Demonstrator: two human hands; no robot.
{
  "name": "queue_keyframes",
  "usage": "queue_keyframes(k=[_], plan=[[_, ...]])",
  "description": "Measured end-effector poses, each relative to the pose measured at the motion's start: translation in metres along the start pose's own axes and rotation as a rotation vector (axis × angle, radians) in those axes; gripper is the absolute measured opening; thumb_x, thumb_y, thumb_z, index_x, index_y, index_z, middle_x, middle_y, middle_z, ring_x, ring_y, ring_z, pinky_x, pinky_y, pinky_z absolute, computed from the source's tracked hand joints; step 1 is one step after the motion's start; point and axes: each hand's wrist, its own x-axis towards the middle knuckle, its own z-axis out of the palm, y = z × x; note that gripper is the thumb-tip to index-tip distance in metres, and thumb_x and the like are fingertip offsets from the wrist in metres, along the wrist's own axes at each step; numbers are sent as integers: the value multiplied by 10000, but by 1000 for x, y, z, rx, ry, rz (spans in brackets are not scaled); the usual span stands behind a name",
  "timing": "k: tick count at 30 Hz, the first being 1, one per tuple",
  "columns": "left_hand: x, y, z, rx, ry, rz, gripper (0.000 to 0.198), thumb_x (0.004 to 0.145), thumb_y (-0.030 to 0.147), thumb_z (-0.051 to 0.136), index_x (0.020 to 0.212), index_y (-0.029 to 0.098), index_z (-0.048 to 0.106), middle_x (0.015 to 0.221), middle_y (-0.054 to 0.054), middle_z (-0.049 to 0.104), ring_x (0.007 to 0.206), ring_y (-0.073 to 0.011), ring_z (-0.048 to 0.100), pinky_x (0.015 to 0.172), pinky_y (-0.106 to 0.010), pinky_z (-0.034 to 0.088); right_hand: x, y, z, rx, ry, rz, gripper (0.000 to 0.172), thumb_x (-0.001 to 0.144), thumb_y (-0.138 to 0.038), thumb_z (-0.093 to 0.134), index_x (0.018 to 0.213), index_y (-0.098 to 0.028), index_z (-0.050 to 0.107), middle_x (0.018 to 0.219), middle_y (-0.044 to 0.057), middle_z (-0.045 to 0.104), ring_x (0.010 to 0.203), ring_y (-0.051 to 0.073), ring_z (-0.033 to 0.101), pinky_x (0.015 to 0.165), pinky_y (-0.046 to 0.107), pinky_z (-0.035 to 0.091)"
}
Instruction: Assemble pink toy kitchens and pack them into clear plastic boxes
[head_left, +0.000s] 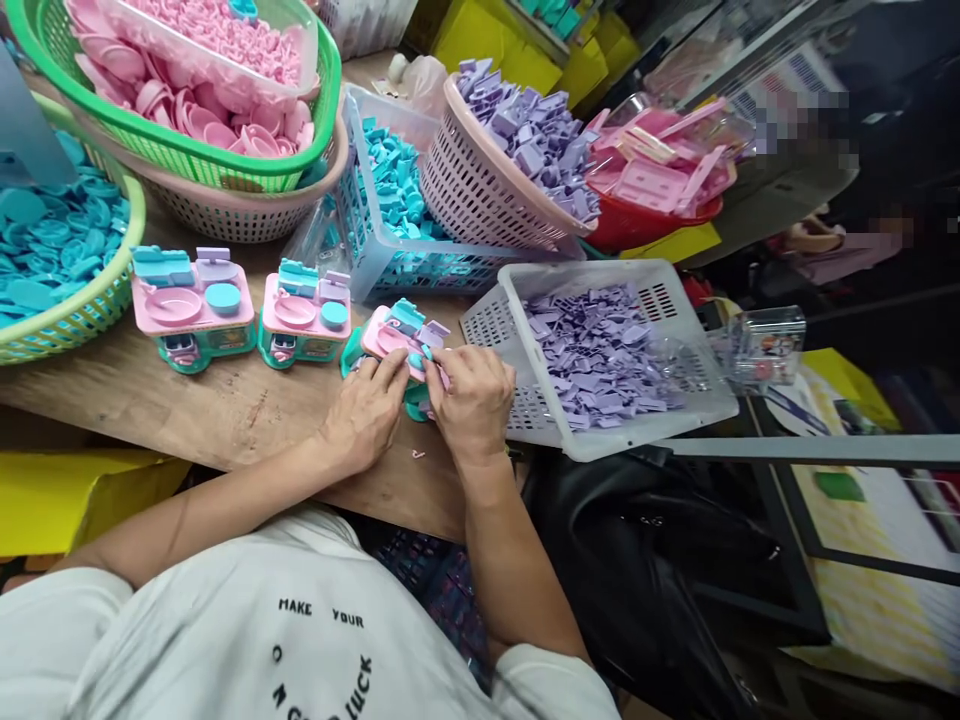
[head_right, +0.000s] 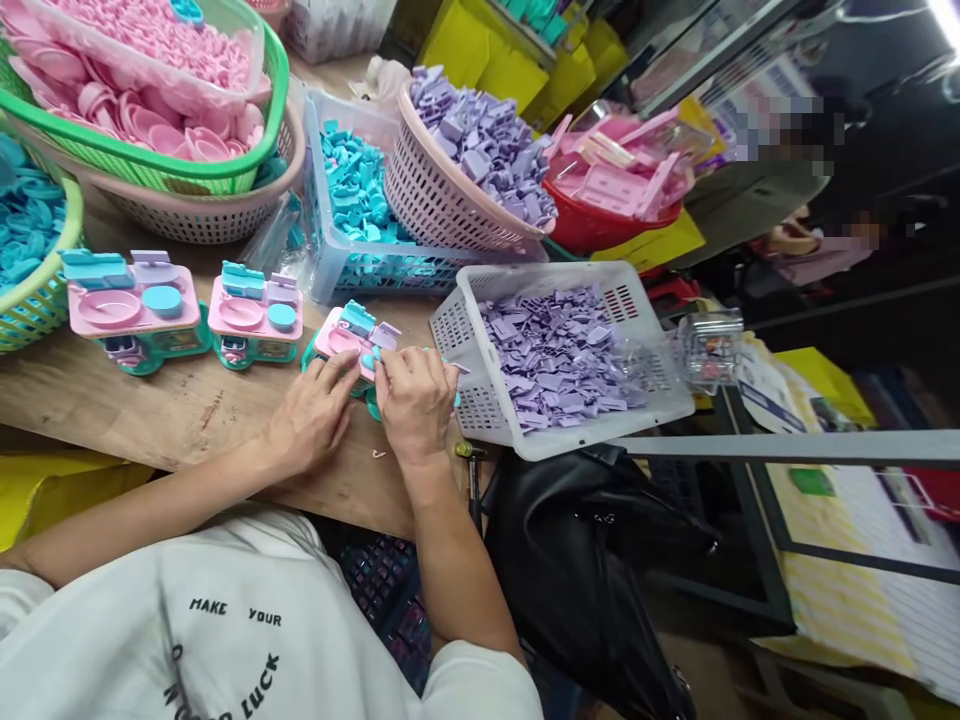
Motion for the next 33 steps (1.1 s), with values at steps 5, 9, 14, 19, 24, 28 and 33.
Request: queue_keyframes(k=[5,9,14,19,24,28,33], plan=[[-2,1,1,-7,-22,-13,563,918,129,443,1472,30,424,1550,-215,423,1209,-333,509,974,-468,497,-8,-3,1,53,20,-59,284,1023,-244,437,1088,-199,710,889,94,631,861,234,529,766,343,422],[-1,1,3,10,-32,-15,563,929,131,428,1481,24,414,1573,-202,403,1207,-330,503,990,-464,479,-8,-5,2,42,18,-35,270,1023,-255,453,1062,-224,718,889,101,623,889,250,519,763,355,427],[-2,5,0,75,-52,-51,518,953,134,409,1463,54,446,1551,-178,445,1213,-306,520,982,-431,481,-5,-10,1,80,78,-109,229,1016,-230,488,914,-210,692,950,90,659,884,224,547,767,316,431],[-6,9,-6,122,-58,-71,465,978,192,405,1422,85,492,1510,-152,496,1147,-280,562,900,-394,512,-8,-21,10,-87,231,-89,234,1005,-226,527,807,-199,649,822,51,656,670,175,545,620,303,367],[0,-6,-20,101,38,-9,390,920,254,511,1268,99,592,1400,-165,566,1213,-309,532,957,-417,503,-6,-24,7,-138,305,-163,275,1005,-255,512,763,-210,635,756,62,654,717,222,597,626,353,382],[19,-22,-23,229,167,73,531,952,332,477,1409,61,480,1489,-208,482,1305,-334,478,1002,-434,479,-11,-17,9,-87,365,-219,243,1002,-247,477,879,-254,686,855,73,723,829,263,639,633,390,404],[34,-19,-12,355,108,45,606,916,349,510,1396,-17,463,1480,-272,448,1231,-350,526,891,-414,518,-13,-3,23,96,371,-232,277,966,-287,462,905,-301,731,855,75,759,806,273,688,630,428,471]])
